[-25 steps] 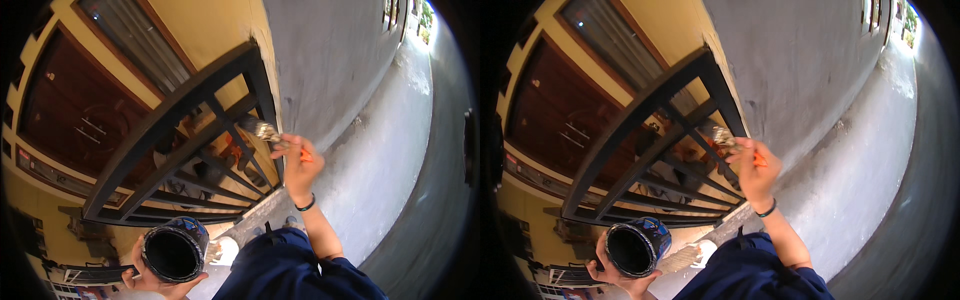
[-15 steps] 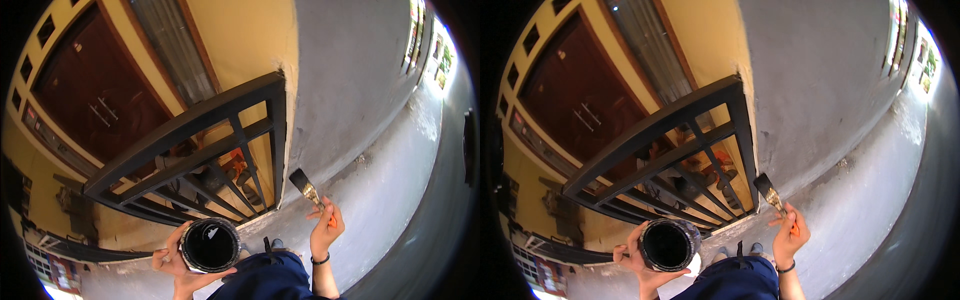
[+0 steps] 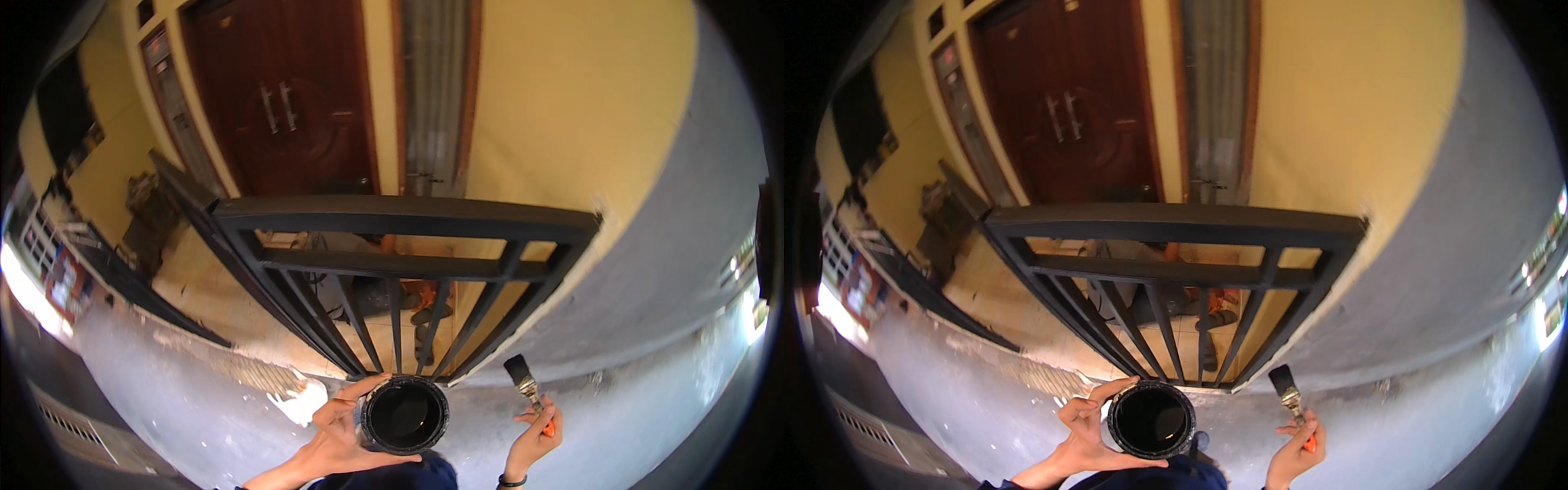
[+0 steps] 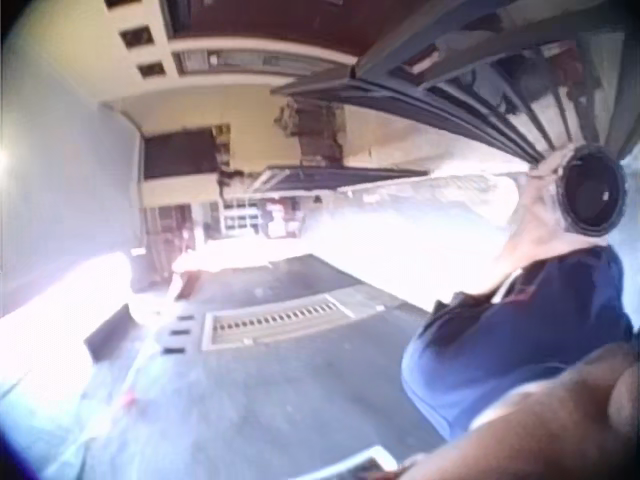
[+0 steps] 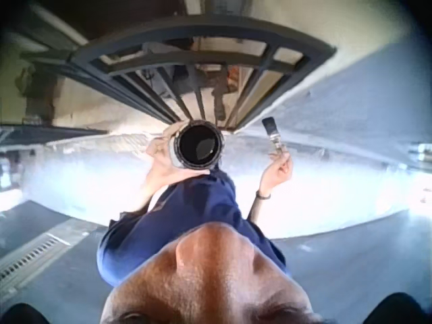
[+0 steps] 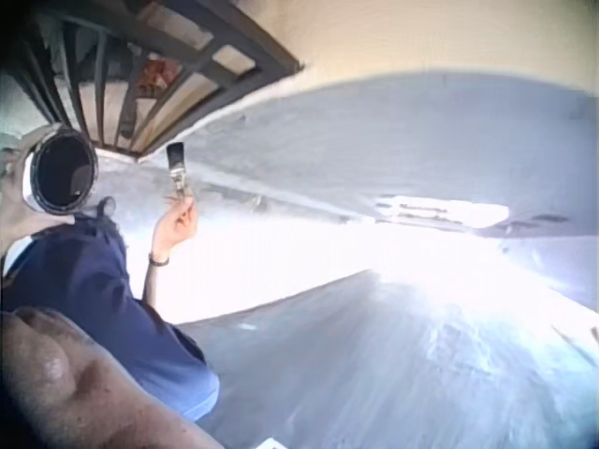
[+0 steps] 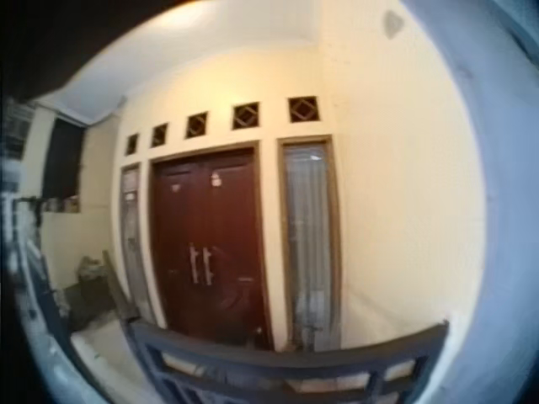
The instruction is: The person paints the metal bars of a fence using a brush and a bucket of black paint, dipping the brush into the bucket and applying the paint to different sections of the fence.
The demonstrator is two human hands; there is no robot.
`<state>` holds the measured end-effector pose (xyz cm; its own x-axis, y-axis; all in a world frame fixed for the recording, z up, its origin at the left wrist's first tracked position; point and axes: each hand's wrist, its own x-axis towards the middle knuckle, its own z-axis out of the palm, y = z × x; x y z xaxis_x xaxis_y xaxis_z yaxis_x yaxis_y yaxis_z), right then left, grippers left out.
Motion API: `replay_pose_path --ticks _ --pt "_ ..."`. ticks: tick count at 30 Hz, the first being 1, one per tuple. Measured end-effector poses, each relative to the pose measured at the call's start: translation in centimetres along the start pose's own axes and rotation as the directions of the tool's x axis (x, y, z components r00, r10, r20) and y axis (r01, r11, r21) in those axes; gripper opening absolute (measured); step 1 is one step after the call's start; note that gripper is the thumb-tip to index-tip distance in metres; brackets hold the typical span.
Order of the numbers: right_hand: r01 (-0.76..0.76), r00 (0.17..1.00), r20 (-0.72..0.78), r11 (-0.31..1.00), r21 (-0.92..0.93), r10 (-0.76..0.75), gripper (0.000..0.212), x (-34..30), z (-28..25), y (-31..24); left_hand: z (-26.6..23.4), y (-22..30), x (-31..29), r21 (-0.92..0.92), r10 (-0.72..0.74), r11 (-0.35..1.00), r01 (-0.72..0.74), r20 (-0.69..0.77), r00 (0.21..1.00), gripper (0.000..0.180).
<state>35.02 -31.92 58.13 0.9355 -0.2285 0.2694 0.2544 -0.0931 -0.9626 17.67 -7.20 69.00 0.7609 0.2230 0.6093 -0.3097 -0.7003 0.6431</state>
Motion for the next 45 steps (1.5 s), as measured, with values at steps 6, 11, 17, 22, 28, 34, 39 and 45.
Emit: replay_pose_path --ticks 6,11,17,22,28,34,39,45 --pt "0.083 0.968 0.238 0.997 0.008 -0.082 0.044 -0.5 3.1 -0.8 -1.8 -0.4 -3.5 0.053 -0.064 0.996 0.078 -0.229 0.971 0.120" --pt "0.099 0.941 0.325 0.995 0.004 -0.095 0.039 -3.8 5.9 -2.8 -5.0 0.5 -7.3 0.097 -0.104 0.985 0.139 -0.300 0.948 0.123" --pt "0.089 0.857 0.501 0.992 0.084 -0.119 0.039 -11.1 8.4 -4.1 -11.9 3.3 -15.1 0.210 -0.137 0.947 0.241 -0.416 0.899 0.121" --pt "0.049 0.778 0.604 0.976 0.213 -0.171 0.031 -21.3 12.0 -7.4 -18.5 5.7 -25.4 0.368 -0.139 0.855 0.366 -0.517 0.844 0.129" --pt "-0.147 0.673 0.732 0.952 0.268 -0.102 0.026 -37.2 14.1 -10.9 -26.3 9.8 -36.6 0.420 -0.149 0.732 0.536 -0.669 0.728 0.128" --pt "-0.329 0.472 0.881 0.924 0.193 -0.016 0.025 -47.9 15.1 -14.8 -31.3 10.9 -46.5 0.446 -0.195 0.541 0.713 -0.758 0.622 0.141" --pt "-0.251 0.432 0.895 0.937 0.243 -0.116 0.022 -51.6 16.9 -17.6 -34.1 7.7 -49.8 0.346 -0.273 0.523 0.779 -0.797 0.538 0.136" --pt "-0.297 0.415 0.903 0.921 0.252 -0.113 0.018 -55.4 21.6 -18.1 -38.4 2.7 -50.4 0.251 -0.357 0.550 0.797 -0.792 0.495 0.130"
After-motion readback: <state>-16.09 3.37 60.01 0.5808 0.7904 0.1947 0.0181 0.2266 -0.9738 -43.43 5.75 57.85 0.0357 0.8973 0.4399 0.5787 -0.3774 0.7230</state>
